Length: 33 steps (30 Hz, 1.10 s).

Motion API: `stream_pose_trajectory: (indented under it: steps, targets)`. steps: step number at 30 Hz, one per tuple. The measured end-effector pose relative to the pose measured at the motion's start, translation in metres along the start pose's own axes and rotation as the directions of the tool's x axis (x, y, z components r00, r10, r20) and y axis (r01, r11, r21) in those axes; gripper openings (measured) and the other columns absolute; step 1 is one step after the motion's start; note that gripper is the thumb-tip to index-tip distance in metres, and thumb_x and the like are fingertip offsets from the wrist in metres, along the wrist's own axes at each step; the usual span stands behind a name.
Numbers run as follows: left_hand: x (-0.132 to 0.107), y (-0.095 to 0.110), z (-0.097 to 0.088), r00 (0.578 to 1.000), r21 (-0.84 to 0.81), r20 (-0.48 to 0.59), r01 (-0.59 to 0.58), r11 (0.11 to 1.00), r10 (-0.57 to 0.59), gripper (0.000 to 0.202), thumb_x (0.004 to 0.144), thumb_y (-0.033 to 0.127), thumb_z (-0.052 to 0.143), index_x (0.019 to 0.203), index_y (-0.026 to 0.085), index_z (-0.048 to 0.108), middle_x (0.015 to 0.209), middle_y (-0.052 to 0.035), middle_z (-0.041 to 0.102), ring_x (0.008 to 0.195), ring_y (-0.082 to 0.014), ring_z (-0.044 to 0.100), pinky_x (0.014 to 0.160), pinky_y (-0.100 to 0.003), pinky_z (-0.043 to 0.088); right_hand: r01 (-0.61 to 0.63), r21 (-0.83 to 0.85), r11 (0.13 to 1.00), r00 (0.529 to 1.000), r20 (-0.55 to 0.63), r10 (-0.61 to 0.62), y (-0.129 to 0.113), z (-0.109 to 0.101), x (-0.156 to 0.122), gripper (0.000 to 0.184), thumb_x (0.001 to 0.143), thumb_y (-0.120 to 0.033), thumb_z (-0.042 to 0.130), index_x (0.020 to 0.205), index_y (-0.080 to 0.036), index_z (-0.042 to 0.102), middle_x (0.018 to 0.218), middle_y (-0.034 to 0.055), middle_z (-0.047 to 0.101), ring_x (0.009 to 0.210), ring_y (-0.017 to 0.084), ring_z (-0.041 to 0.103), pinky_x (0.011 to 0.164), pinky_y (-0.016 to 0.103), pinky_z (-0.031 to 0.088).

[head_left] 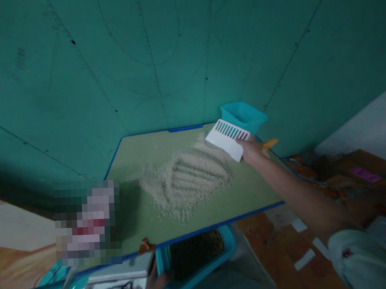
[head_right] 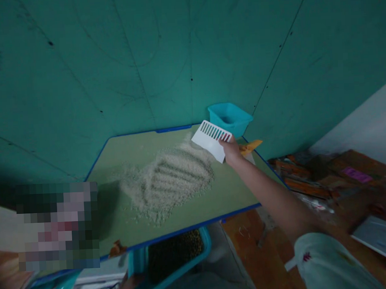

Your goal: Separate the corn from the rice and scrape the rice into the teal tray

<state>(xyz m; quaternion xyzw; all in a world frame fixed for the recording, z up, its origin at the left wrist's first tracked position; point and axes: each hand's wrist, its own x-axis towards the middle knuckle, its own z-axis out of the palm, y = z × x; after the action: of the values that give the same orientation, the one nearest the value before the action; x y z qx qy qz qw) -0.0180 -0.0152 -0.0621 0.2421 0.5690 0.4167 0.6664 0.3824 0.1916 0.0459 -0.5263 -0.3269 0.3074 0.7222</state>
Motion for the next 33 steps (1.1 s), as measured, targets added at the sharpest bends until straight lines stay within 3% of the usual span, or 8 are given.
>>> stream_pose_trajectory:
  steps: [7,12,15,19,22,27,33]
  targets:
    - [-0.001,-0.006,0.000,1.000,-0.023,0.011,0.006,1.000,-0.005,0.070,0.053,0.045,0.084,0.121,0.033,0.073,0.091,-0.0045,0.084,0.111,-0.0508,0.068,0.090,-0.062,0.056,-0.059,-0.025,0.998,0.992,0.106,0.061,0.012,0.030,-0.021,0.036,0.062,-0.033,0.069,0.091,-0.029,0.047,0.090,-0.0006,0.067,0.097,0.024,0.067,0.087,0.044,0.051]
    - [0.011,-0.006,-0.010,1.000,0.035,-0.017,0.027,0.999,-0.026,0.065,0.050,0.038,0.087,0.114,0.030,0.075,0.077,-0.0046,0.082,0.106,-0.0500,0.070,0.090,-0.061,0.056,-0.077,-0.003,0.997,0.973,0.218,0.076,0.003,0.048,-0.049,0.033,0.069,-0.027,0.070,0.095,-0.030,0.050,0.101,0.0013,0.070,0.105,0.024,0.067,0.093,0.043,0.052]
    - [0.013,-0.006,-0.014,1.000,0.034,-0.026,0.008,0.999,-0.007,0.064,0.051,0.034,0.088,0.113,0.029,0.075,0.076,-0.0049,0.081,0.109,-0.0494,0.069,0.091,-0.058,0.057,-0.038,0.037,0.999,0.963,0.267,0.027,-0.007,0.050,-0.050,0.032,0.072,-0.028,0.071,0.097,-0.029,0.050,0.106,0.0019,0.070,0.106,0.024,0.066,0.098,0.044,0.051]
    - [0.008,-0.010,-0.010,1.000,-0.035,-0.011,-0.010,0.999,0.009,0.073,0.050,0.040,0.088,0.120,0.032,0.072,0.092,-0.0052,0.083,0.116,-0.0512,0.065,0.092,-0.061,0.055,0.075,0.076,0.994,0.986,0.146,-0.085,-0.015,0.038,-0.022,0.037,0.066,-0.025,0.072,0.095,-0.028,0.049,0.103,0.0002,0.067,0.100,0.021,0.065,0.099,0.042,0.049]
    - [0.004,-0.015,-0.005,1.000,-0.070,0.006,0.010,0.997,-0.010,0.075,0.051,0.046,0.085,0.124,0.032,0.071,0.102,-0.0068,0.083,0.115,-0.0515,0.065,0.091,-0.062,0.055,0.098,0.053,0.994,0.995,0.025,-0.099,-0.010,0.022,0.002,0.039,0.060,-0.021,0.070,0.091,-0.028,0.047,0.094,-0.0022,0.064,0.096,0.020,0.064,0.095,0.039,0.048]
    - [0.007,-0.020,-0.009,0.995,0.057,-0.079,-0.048,0.997,0.053,0.070,0.049,0.050,0.088,0.114,0.028,0.074,0.080,-0.0035,0.082,0.104,-0.0455,0.071,0.083,-0.052,0.061,0.064,-0.002,0.998,0.997,-0.038,-0.064,0.010,0.005,0.013,0.035,0.060,-0.022,0.064,0.090,-0.027,0.046,0.088,-0.0019,0.062,0.090,0.021,0.062,0.087,0.039,0.048]
    - [0.011,-0.023,-0.017,0.991,0.110,-0.117,-0.054,0.992,0.067,0.045,0.084,0.055,0.069,0.108,0.017,0.071,0.089,-0.0039,0.077,0.089,-0.0291,0.074,0.084,-0.049,0.059,-0.001,-0.024,1.000,0.997,0.081,0.002,0.027,0.022,-0.012,0.031,0.064,-0.025,0.066,0.088,-0.027,0.047,0.083,-0.0010,0.063,0.083,0.022,0.064,0.079,0.040,0.052]
